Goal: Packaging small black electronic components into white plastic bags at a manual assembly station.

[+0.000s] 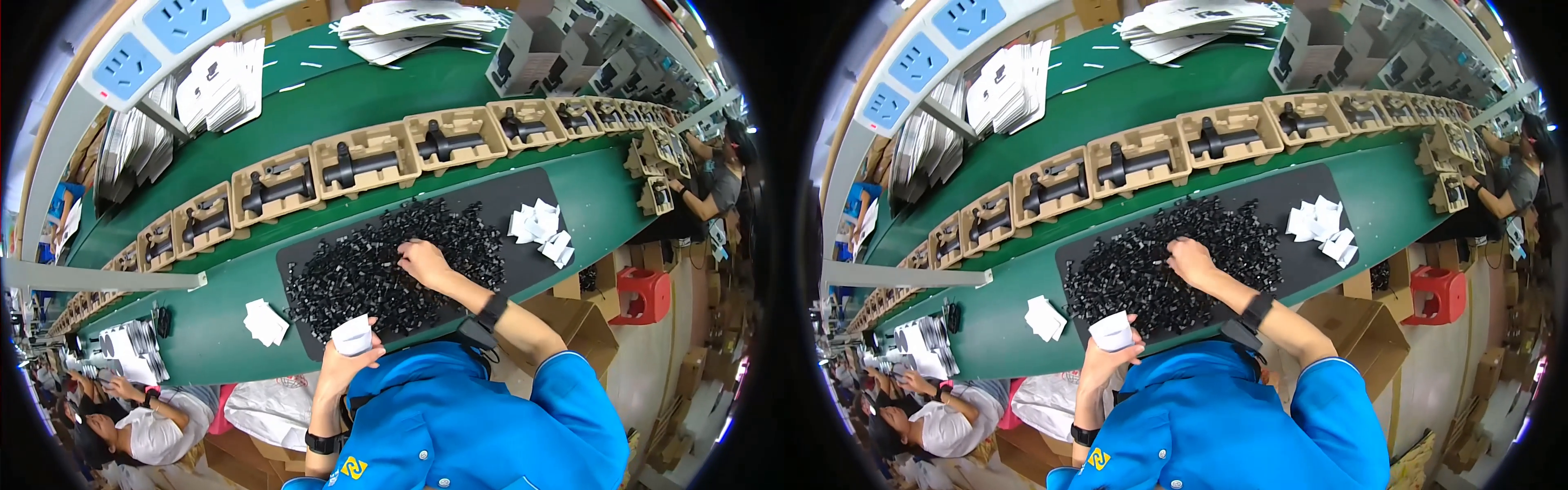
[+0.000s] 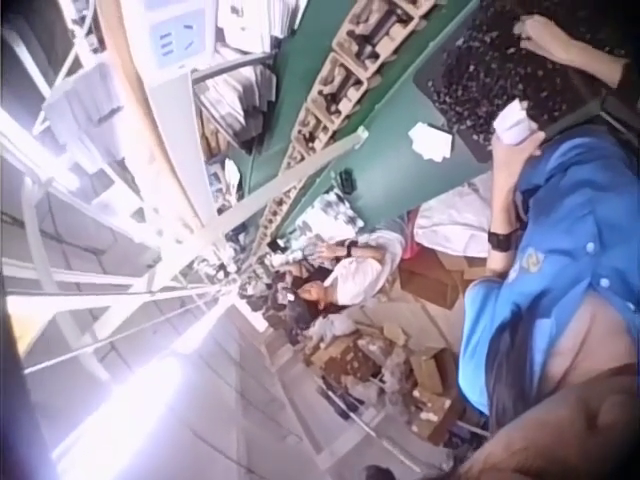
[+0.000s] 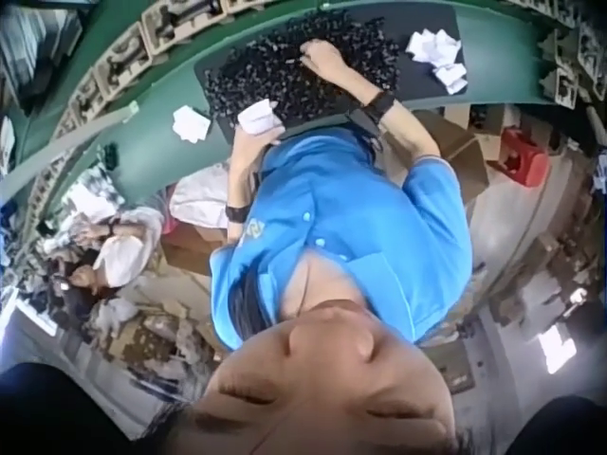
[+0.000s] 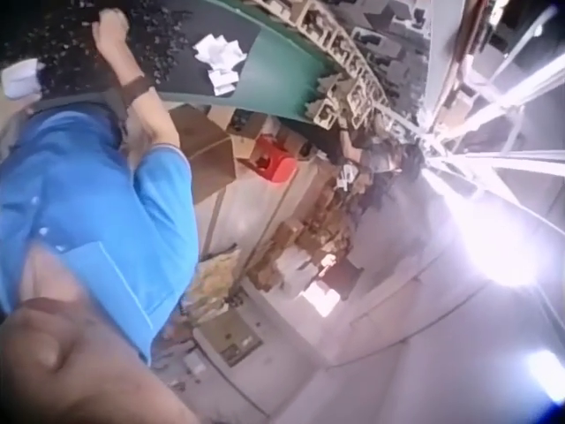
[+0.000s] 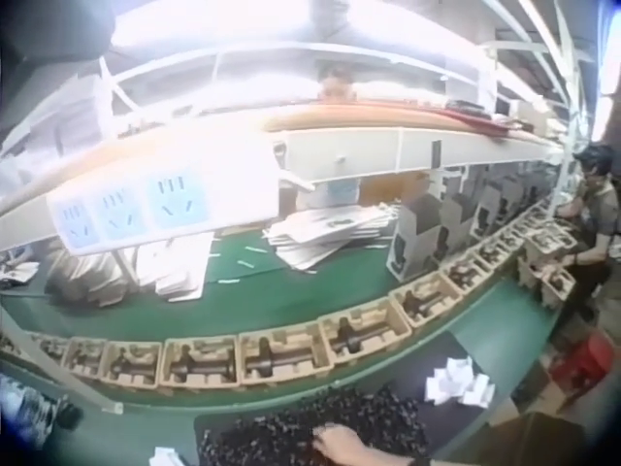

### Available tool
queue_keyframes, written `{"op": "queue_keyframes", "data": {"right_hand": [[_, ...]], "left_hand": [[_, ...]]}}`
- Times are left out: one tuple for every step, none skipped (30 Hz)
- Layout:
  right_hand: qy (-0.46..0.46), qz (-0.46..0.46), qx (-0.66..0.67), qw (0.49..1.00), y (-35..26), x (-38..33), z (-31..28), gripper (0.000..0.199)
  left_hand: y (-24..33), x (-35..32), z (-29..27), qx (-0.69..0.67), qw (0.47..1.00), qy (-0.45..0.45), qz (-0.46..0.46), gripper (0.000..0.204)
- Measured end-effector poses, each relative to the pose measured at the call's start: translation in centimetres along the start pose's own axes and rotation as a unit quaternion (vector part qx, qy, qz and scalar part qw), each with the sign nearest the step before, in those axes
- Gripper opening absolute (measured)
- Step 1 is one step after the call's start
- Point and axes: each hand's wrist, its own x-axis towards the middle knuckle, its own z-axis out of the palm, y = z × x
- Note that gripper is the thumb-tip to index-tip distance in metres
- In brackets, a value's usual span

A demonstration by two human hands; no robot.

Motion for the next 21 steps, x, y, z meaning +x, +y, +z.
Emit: {"op": "queue_keyframes", "data": {"right_hand": [[-0.110,0.104,0.333,0.931,-0.4,-0.3,-2.9,0.019],[-0.203,0.197,0.620,0.732,-0.7,-0.8,-6.2,0.026],[-0.209,0.177,0.673,0.687,-1.3,-1.7,-9.5,0.033],[-0.203,0.147,0.679,0.690,-2.5,-2.5,-12.3,0.029],[-0.174,0.112,0.681,0.702,-3.5,-3.7,-14.4,0.027],[-0.146,0.092,0.653,0.738,-5.0,-4.6,-16.9,0.023],[-0.075,0.021,0.551,0.831,-6.1,-5.6,-19.0,0.018],[0.004,-0.027,0.513,0.858,-6.9,-6.4,-19.5,0.018],[0.080,-0.075,0.471,0.875,-7.6,-7.2,-19.5,0.018],[0.113,-0.093,0.484,0.863,-8.1,-7.7,-19.2,0.018],[0.142,-0.113,0.500,0.847,-8.7,-8.0,-18.5,0.018],[0.151,-0.124,0.496,0.846,-8.7,-8.6,-17.8,0.019],[0.176,-0.144,0.477,0.849,-8.7,-8.8,-17.7,0.020],[0.187,-0.158,0.448,0.860,-8.7,-9.1,-18.0,0.020],[0.198,-0.171,0.417,0.870,-8.7,-9.4,-18.2,0.020],[0.208,-0.183,0.415,0.867,-8.7,-9.4,-18.0,0.021],[0.208,-0.184,0.418,0.865,-8.8,-9.5,-18.5,0.021],[0.186,-0.174,0.347,0.902,-9.0,-9.7,-19.5,0.021],[0.163,-0.163,0.273,0.934,-9.1,-9.8,-20.2,0.022],[0.152,-0.147,0.234,0.949,-9.2,-10.0,-20.3,0.024],[0.152,-0.146,0.235,0.949,-9.2,-10.0,-20.6,0.024]], "left_hand": [[0.2,0.1,-0.2,-0.003,1.000,0.000,0.006,0.056],[0.5,0.3,-0.1,-0.017,1.000,-0.009,0.006,0.057],[0.7,0.2,0.0,-0.029,0.999,-0.018,0.002,0.058],[0.9,0.3,0.1,-0.037,0.999,-0.029,0.008,0.056],[1.3,0.5,0.4,-0.038,0.999,-0.032,0.008,0.056],[1.6,0.6,0.8,-0.012,0.998,-0.052,0.019,0.050],[2.0,0.9,1.2,0.016,0.997,-0.074,0.029,0.045],[2.7,1.0,1.9,0.029,0.994,-0.095,0.040,0.038],[2.7,1.2,1.9,0.056,0.988,-0.138,0.050,0.049],[3.7,1.2,2.8,0.060,0.985,-0.143,0.070,0.055],[4.8,0.9,3.8,0.063,0.984,-0.143,0.090,0.061],[5.7,0.6,4.3,0.060,0.982,-0.150,0.094,0.066],[6.4,0.4,4.6,0.056,0.981,-0.157,0.099,0.070],[6.8,0.1,4.7,0.114,0.975,-0.136,0.134,0.068],[6.8,-0.1,4.3,0.117,0.976,-0.128,0.131,0.068],[6.8,-0.1,4.1,0.150,0.970,-0.132,0.141,0.069],[6.8,-0.2,3.9,0.182,0.962,-0.136,0.151,0.069],[7.0,-0.6,3.8,0.203,0.958,-0.121,0.162,0.068],[7.3,-0.7,3.7,0.204,0.958,-0.121,0.161,0.068],[7.8,-0.8,3.5,0.235,0.953,-0.124,0.148,0.067],[8.0,-0.8,3.3,0.265,0.946,-0.127,0.135,0.065]]}}
